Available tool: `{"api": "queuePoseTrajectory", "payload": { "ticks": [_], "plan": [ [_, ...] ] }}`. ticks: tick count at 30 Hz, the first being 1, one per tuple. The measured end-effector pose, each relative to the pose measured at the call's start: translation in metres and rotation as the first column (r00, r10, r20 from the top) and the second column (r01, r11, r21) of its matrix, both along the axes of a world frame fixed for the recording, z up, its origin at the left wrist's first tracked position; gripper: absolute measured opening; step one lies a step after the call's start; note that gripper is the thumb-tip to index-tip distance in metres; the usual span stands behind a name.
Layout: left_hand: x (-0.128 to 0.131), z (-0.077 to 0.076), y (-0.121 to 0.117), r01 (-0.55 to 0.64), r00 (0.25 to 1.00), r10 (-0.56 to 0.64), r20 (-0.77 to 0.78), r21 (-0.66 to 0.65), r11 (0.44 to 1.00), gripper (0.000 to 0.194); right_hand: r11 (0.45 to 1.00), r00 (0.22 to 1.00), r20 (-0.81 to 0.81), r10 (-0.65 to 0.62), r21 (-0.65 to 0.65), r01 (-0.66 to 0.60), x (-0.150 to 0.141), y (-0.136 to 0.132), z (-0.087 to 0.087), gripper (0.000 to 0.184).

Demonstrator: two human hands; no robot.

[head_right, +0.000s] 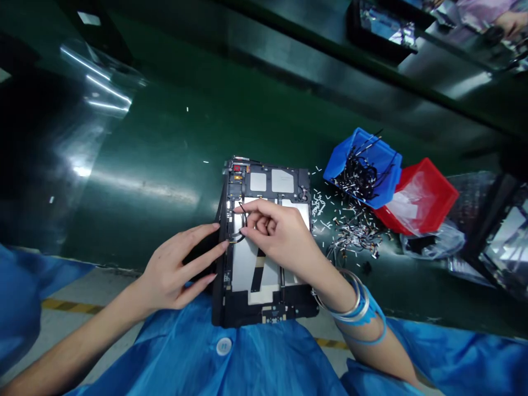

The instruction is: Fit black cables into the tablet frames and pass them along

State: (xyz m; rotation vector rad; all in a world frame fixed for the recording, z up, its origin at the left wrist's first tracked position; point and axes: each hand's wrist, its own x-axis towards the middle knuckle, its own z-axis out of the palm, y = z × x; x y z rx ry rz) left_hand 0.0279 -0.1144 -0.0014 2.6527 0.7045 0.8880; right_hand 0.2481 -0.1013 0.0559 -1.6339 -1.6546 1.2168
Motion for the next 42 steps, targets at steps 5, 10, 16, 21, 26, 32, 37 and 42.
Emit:
{"api": "queuePoseTrajectory", "payload": {
  "ticks": [5,10,16,21,26,32,37,42],
  "plan": [
    [0.001,0.001,-0.001,-0.044,0.997,0.05,-0.054,0.094,0.995,0.032,0.999,1.0,-0.002,-0.021,0.037,0.021,-0.001,-0.003,-0.001,0.023],
    [0.005,0.001,0.001,-0.098,0.992,0.109,-0.061,0.165,0.981,0.026,0.999,0.999,0.032,-0.04,0.029,0.039,-0.001,-0.002,0.002,0.015],
    [0.007,0.004,0.0,-0.073,0.995,0.079,-0.066,0.086,0.994,0.026,0.995,0.995,0.055,-0.081,0.059,0.078,0.004,0.005,0.008,0.007],
    [0.013,0.004,-0.001,-0.019,0.999,0.021,-0.042,0.049,0.999,0.043,0.993,0.991,0.09,-0.098,0.077,0.092,0.009,0.011,0.008,0.012],
    [0.017,0.006,0.004,-0.027,0.997,0.032,-0.071,0.066,0.997,0.048,0.997,0.991,0.119,-0.066,0.052,0.06,0.011,0.016,0.005,0.024],
    [0.017,0.009,0.007,-0.02,0.997,0.023,-0.07,0.056,0.998,0.049,0.996,0.99,0.14,-0.029,0.083,0.018,0.008,0.022,0.004,0.02],
    [0.019,0.008,0.01,-0.004,0.997,0.009,-0.081,0.058,0.998,0.05,0.994,0.984,0.175,-0.018,0.108,-0.001,0.007,0.022,0.004,0.019],
    [0.02,0.007,0.013,0.006,0.995,0.003,-0.1,0.088,0.996,0.047,0.992,0.978,0.208,-0.015,0.128,-0.012,0.006,0.022,0.004,0.014]
  ]
}}
